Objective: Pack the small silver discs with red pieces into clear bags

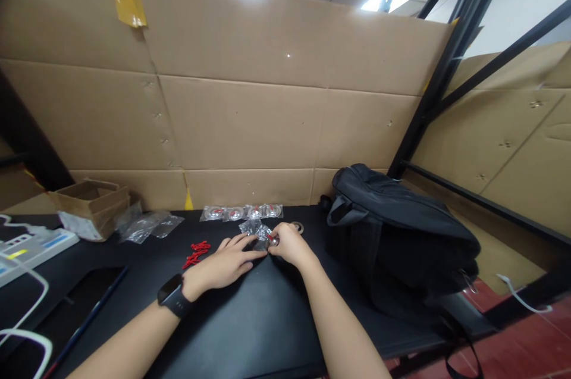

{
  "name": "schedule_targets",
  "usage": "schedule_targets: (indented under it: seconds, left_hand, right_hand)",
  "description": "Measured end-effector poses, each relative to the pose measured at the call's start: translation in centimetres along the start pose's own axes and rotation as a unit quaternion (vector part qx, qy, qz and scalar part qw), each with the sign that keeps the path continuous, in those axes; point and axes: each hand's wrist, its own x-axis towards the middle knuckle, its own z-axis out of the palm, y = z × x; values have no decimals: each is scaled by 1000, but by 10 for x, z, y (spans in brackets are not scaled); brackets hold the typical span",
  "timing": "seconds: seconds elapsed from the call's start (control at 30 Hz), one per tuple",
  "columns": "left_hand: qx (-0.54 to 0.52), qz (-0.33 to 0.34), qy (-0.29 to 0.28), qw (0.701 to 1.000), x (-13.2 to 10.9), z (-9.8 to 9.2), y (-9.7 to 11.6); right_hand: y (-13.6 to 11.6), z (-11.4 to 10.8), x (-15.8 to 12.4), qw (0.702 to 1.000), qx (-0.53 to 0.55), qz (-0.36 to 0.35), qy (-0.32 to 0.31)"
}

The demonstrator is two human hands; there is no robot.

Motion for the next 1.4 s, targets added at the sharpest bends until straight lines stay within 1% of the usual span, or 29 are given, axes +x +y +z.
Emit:
schedule_targets:
  seconds: [0.1, 0.2, 0.27, 0.4, 0.5, 0.63, 0.7, 0.77, 0.87, 1.03, 1.23, 1.4]
  left_hand:
    - [-8, -3, -9, 1000, 0, 2, -3]
    - [-10, 2, -10, 1000, 1, 2, -4]
    - [-10, 6, -10, 1000, 1, 2, -5]
    - [-12, 7, -14, 1000, 1, 1, -5]
    - [-14, 7, -11, 1000, 1, 0, -5]
    - [-22, -1, -19, 1000, 0, -2, -6]
    - [-28, 0, -27, 999, 0, -2, -7]
    - [-30, 1, -35, 999, 0, -2, -7]
    - [-30, -2, -46, 999, 0, -3, -7]
    - [-30, -5, -58, 998, 0, -6, -7]
    - [-34, -9, -68, 997, 1, -6, -7]
    - [-34, -14, -66, 997, 1, -6, -8]
  right_hand:
    - [1, 0, -1, 999, 18, -27, 9]
    - [2, 1, -2, 997, 59, -39, -14]
    - [4, 4, -1, 996, 78, -30, -22]
    - [4, 13, 3, 997, 78, -1, 8]
    - [3, 17, 4, 997, 78, 0, 26]
    - [6, 16, 2, 992, 123, -29, -15]
    - [9, 15, 2, 990, 135, -30, -29]
    - [11, 17, 3, 991, 130, -24, -21]
    - [11, 22, 6, 994, 111, -18, 6]
    - [2, 23, 7, 995, 95, -10, 23]
    - [-8, 14, 2, 995, 52, -83, -21]
    - [-2, 7, 4, 992, 32, -108, -52]
